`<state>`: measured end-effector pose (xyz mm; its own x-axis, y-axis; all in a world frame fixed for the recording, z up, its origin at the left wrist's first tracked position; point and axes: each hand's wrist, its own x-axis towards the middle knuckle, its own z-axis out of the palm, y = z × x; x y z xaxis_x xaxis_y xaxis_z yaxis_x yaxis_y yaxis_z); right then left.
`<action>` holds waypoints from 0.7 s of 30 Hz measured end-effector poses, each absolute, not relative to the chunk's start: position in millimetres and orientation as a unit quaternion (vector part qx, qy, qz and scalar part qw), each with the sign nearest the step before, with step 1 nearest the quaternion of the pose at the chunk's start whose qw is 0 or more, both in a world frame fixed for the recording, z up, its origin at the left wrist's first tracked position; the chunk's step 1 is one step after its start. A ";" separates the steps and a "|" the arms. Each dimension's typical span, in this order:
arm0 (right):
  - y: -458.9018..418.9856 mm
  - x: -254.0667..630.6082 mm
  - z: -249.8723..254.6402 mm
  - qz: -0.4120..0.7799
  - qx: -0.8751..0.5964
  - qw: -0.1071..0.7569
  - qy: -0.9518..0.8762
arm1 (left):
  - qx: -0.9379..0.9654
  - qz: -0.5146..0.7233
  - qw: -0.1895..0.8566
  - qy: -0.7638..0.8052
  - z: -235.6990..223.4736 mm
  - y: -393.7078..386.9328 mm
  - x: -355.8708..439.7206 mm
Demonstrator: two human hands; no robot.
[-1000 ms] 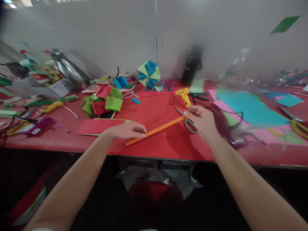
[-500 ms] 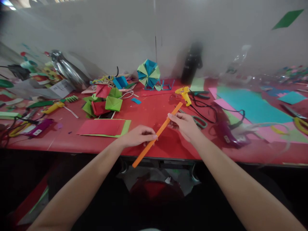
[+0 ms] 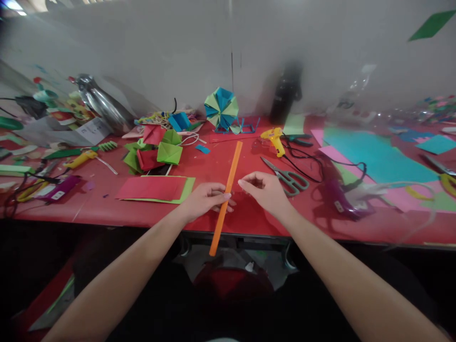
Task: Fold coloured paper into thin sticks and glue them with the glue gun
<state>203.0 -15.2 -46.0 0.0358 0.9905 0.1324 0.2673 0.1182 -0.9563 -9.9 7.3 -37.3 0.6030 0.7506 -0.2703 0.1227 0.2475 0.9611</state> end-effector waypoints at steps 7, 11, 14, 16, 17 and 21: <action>-31.6 187.8 -46.7 0.197 -0.512 0.418 -0.724 | 0.544 0.235 0.707 0.386 -38.4 1.3 -2.4; -30.0 186.0 -50.6 0.144 -0.515 0.388 -0.751 | 0.565 0.255 0.691 0.371 -47.3 -0.3 0.3; -29.2 186.4 -51.4 0.147 -0.521 0.376 -0.752 | 0.590 0.263 0.668 0.369 -53.9 -1.0 1.3; -29.1 187.3 -51.3 0.160 -0.524 0.372 -0.749 | 0.608 0.263 0.650 0.372 -55.9 -1.7 1.9; -29.0 187.9 -51.3 0.166 -0.526 0.371 -0.747 | 0.615 0.263 0.644 0.373 -56.2 -2.1 2.1; -28.3 189.4 -53.0 0.168 -0.527 0.361 -0.751 | 0.631 0.252 0.632 0.374 -55.3 -3.5 2.4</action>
